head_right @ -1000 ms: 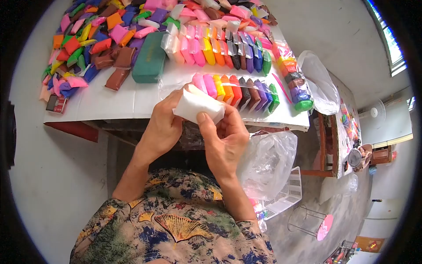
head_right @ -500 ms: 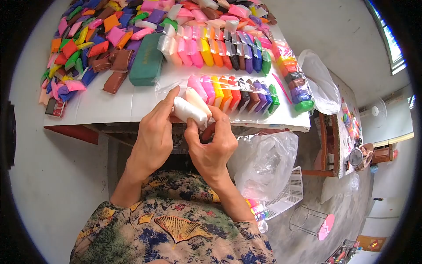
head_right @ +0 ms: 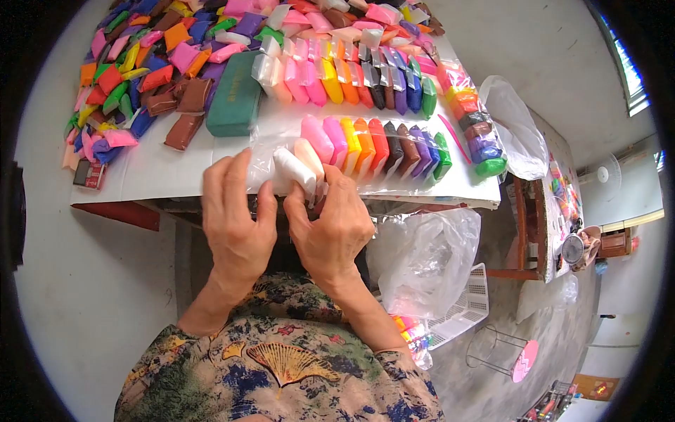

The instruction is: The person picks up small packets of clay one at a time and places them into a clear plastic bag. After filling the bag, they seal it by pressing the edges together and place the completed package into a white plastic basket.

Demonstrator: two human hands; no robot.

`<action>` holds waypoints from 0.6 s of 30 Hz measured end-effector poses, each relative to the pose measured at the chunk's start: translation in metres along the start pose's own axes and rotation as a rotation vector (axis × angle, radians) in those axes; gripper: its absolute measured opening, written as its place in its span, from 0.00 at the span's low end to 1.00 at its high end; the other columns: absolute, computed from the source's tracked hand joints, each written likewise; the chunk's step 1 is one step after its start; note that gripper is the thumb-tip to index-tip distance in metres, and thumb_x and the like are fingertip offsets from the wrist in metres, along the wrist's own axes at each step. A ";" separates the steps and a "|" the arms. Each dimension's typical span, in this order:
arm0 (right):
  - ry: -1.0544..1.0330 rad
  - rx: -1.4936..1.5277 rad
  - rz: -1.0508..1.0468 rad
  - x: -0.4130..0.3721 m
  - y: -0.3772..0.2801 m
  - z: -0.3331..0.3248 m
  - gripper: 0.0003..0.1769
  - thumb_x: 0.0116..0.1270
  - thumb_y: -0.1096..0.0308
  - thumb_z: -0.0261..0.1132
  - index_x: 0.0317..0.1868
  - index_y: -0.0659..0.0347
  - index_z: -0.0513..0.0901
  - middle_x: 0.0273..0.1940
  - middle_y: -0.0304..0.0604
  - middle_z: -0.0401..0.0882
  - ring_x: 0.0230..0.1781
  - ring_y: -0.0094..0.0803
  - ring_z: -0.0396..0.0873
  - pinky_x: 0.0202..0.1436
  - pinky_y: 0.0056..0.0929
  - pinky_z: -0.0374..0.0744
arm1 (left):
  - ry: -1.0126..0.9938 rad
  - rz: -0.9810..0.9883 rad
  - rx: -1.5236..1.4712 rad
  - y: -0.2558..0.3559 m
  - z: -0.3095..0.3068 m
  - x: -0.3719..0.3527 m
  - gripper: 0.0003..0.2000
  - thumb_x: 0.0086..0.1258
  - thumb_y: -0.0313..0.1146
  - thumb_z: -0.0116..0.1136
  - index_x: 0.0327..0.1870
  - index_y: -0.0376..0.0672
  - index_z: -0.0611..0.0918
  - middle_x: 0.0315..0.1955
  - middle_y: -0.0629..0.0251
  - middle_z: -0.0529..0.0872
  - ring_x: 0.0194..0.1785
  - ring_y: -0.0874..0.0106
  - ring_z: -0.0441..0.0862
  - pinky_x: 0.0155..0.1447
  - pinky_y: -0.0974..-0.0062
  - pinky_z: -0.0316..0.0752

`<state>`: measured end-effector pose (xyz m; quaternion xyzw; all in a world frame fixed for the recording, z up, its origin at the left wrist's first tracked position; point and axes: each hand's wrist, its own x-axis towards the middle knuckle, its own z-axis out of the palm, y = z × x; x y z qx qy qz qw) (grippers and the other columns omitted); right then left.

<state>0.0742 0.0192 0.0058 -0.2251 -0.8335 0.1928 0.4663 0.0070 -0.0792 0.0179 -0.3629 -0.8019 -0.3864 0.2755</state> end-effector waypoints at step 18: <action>-0.003 -0.187 0.116 0.022 -0.020 0.036 0.21 0.60 0.58 0.75 0.41 0.61 0.75 0.37 0.48 0.75 0.31 0.47 0.80 0.29 0.43 0.76 | -0.281 -0.224 -0.279 -0.019 -0.007 -0.001 0.03 0.66 0.21 0.58 0.35 0.35 0.76 0.33 0.54 0.77 0.39 0.52 0.79 0.42 0.57 0.73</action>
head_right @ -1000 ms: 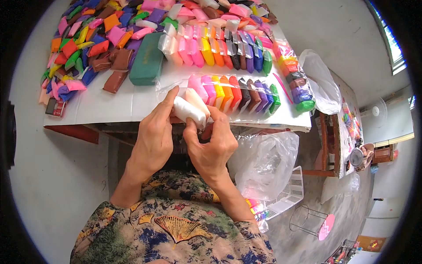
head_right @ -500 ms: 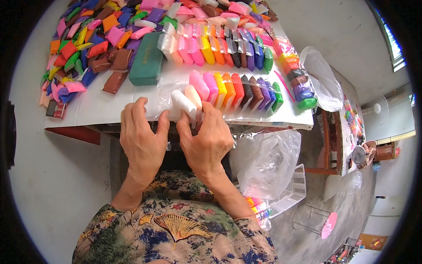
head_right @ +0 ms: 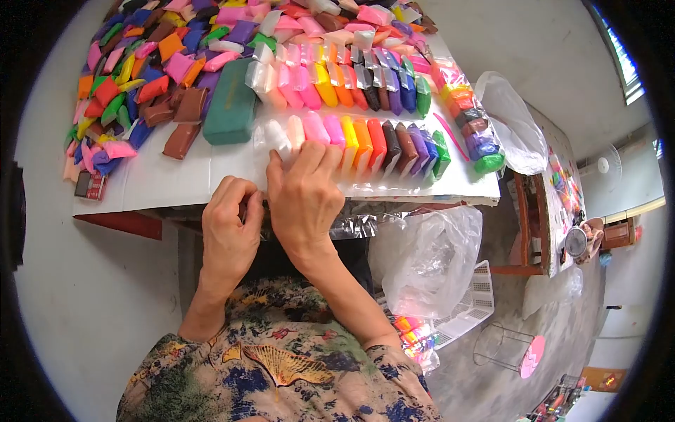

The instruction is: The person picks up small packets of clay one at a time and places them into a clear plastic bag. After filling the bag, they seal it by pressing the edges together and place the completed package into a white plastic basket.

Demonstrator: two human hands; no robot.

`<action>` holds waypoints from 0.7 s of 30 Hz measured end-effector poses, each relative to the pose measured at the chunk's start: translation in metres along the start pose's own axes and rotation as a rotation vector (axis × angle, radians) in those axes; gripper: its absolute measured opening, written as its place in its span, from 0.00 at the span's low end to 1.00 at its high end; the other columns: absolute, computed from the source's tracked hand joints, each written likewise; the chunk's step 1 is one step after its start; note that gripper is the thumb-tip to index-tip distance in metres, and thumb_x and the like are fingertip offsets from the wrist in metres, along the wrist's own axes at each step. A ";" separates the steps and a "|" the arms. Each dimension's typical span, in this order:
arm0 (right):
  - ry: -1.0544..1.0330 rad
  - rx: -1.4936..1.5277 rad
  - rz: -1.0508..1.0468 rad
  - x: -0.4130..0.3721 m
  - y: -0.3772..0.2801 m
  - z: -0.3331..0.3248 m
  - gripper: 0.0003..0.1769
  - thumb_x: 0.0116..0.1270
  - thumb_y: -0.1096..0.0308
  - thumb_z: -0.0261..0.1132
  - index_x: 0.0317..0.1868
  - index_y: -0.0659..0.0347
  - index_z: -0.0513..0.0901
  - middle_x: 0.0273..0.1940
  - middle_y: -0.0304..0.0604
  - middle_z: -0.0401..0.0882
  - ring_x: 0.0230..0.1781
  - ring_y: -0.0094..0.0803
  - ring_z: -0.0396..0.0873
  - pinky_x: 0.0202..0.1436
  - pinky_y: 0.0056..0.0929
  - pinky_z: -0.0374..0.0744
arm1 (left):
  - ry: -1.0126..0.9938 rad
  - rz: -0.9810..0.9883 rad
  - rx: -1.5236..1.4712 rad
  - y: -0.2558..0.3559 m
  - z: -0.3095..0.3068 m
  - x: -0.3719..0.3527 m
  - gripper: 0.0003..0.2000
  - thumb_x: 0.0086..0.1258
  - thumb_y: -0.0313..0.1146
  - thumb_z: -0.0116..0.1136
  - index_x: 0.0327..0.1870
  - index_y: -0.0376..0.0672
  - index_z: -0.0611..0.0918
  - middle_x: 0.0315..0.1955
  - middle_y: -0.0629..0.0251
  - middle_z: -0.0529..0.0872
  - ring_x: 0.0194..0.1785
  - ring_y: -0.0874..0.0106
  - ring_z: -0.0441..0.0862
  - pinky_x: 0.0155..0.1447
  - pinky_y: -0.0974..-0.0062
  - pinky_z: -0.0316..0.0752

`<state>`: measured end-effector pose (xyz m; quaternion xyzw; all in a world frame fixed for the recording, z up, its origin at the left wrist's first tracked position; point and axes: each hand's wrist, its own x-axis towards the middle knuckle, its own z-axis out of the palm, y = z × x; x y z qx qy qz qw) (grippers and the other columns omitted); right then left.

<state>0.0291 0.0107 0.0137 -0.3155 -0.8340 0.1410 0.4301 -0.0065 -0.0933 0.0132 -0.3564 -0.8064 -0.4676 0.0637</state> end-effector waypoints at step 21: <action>-0.098 0.176 -0.263 -0.019 0.036 -0.060 0.12 0.60 0.69 0.74 0.39 0.62 0.80 0.28 0.42 0.78 0.22 0.37 0.76 0.27 0.33 0.73 | -0.041 -0.182 -0.044 0.001 -0.009 0.020 0.19 0.68 0.29 0.65 0.57 0.32 0.77 0.47 0.57 0.83 0.28 0.75 0.72 0.36 0.73 0.73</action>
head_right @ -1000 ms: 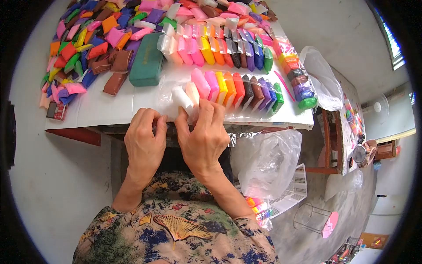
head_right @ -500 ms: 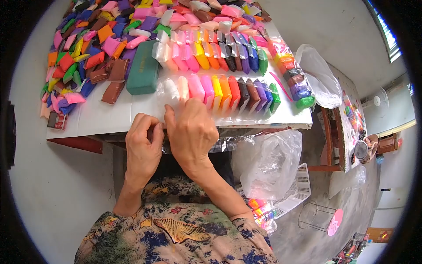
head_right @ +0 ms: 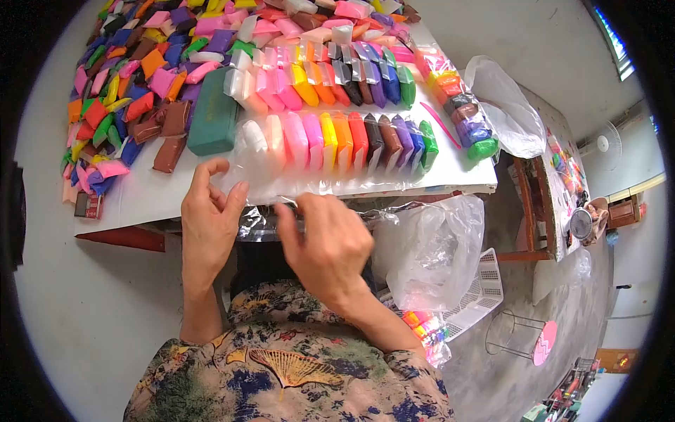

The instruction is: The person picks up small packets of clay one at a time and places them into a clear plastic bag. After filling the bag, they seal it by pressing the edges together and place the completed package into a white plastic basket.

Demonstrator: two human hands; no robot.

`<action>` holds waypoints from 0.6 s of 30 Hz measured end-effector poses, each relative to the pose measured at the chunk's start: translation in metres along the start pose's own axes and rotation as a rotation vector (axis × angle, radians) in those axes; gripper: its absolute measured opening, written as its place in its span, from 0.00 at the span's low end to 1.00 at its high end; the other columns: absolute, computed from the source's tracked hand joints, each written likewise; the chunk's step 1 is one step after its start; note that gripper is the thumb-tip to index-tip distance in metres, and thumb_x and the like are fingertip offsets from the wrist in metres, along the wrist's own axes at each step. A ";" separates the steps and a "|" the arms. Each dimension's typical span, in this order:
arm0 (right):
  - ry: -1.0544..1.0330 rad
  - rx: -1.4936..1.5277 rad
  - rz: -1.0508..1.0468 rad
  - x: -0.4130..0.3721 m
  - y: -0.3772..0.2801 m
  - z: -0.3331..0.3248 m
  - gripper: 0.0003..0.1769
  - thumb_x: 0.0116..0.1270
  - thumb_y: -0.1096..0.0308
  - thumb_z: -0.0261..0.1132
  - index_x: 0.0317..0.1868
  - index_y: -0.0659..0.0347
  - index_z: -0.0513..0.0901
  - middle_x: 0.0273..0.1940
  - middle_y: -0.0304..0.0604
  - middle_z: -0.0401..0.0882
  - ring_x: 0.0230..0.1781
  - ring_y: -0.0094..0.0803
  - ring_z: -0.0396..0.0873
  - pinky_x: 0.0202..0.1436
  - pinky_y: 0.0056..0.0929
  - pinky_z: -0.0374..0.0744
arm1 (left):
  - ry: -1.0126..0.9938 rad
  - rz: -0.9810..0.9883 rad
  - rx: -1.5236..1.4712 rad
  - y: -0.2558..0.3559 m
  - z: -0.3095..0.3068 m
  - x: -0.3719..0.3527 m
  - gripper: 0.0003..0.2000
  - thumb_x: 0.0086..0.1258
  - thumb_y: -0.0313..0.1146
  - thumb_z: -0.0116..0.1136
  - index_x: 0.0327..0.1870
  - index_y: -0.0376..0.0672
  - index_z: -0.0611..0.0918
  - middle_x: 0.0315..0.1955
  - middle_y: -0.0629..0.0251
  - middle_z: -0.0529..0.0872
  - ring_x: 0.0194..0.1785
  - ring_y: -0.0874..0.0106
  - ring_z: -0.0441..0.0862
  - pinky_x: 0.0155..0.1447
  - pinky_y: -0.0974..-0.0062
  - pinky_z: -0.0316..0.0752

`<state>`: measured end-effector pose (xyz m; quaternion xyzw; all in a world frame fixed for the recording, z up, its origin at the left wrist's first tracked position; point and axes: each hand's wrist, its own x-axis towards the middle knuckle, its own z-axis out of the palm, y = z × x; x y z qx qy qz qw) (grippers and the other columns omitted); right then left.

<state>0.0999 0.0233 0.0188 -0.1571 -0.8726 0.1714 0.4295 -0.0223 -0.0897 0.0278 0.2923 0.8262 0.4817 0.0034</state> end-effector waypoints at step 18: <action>-0.102 0.047 0.367 0.026 0.133 -0.083 0.50 0.47 0.54 0.83 0.66 0.75 0.74 0.59 0.60 0.80 0.57 0.45 0.81 0.61 0.39 0.77 | -0.005 0.176 0.156 -0.003 0.018 0.024 0.34 0.58 0.29 0.73 0.68 0.38 0.74 0.50 0.62 0.86 0.28 0.79 0.66 0.34 0.79 0.69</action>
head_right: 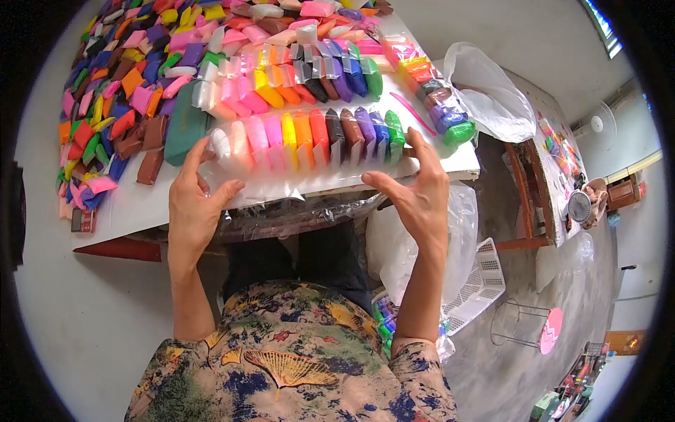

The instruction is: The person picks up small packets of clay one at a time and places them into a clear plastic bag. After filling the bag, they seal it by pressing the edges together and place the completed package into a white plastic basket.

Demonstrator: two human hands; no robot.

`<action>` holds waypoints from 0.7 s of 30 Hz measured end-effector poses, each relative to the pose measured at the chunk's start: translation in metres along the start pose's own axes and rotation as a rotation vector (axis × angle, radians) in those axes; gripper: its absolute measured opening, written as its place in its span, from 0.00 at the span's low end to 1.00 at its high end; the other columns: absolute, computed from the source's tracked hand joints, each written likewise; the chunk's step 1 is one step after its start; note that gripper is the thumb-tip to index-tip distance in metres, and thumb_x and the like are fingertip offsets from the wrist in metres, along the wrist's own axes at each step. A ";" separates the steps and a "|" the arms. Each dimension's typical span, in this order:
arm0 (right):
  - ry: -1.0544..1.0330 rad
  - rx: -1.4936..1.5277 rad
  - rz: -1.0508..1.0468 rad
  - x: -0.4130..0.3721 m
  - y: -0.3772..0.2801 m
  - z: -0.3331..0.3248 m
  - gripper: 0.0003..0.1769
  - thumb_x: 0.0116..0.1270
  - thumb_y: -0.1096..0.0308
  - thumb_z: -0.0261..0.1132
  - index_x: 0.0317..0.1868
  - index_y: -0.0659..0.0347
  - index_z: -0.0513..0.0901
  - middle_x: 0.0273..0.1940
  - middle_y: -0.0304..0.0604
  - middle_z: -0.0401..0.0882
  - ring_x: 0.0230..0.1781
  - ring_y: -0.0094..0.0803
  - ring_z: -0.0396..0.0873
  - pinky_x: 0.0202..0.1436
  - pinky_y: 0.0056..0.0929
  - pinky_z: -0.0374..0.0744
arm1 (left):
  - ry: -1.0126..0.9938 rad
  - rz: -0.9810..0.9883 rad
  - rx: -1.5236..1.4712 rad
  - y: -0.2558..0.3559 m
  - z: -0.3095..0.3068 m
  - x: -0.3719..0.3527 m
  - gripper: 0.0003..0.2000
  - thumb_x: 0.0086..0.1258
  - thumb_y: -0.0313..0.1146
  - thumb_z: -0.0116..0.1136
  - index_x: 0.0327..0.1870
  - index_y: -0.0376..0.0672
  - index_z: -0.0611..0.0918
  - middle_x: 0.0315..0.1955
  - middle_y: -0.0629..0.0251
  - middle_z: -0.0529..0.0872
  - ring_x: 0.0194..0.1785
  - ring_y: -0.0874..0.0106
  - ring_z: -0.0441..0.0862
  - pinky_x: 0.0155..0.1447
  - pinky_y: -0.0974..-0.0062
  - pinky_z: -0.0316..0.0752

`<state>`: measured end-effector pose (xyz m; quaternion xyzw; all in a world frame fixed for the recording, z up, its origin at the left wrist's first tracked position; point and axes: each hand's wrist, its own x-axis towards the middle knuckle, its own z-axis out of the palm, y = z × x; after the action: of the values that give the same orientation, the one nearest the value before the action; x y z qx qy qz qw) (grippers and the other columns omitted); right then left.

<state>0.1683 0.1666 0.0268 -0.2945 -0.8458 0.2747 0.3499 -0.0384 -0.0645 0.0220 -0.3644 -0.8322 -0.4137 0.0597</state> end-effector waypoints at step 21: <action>-0.023 -0.225 -0.393 0.041 -0.014 -0.013 0.53 0.41 0.53 0.84 0.70 0.58 0.73 0.64 0.51 0.76 0.67 0.50 0.72 0.71 0.45 0.68 | 0.079 0.397 0.244 0.030 -0.038 0.007 0.37 0.54 0.33 0.76 0.69 0.40 0.74 0.60 0.56 0.81 0.55 0.59 0.77 0.59 0.64 0.72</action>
<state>0.1497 0.1889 0.0612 -0.1580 -0.9161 0.1086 0.3522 -0.0315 -0.0769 0.0691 -0.4947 -0.7849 -0.3042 0.2160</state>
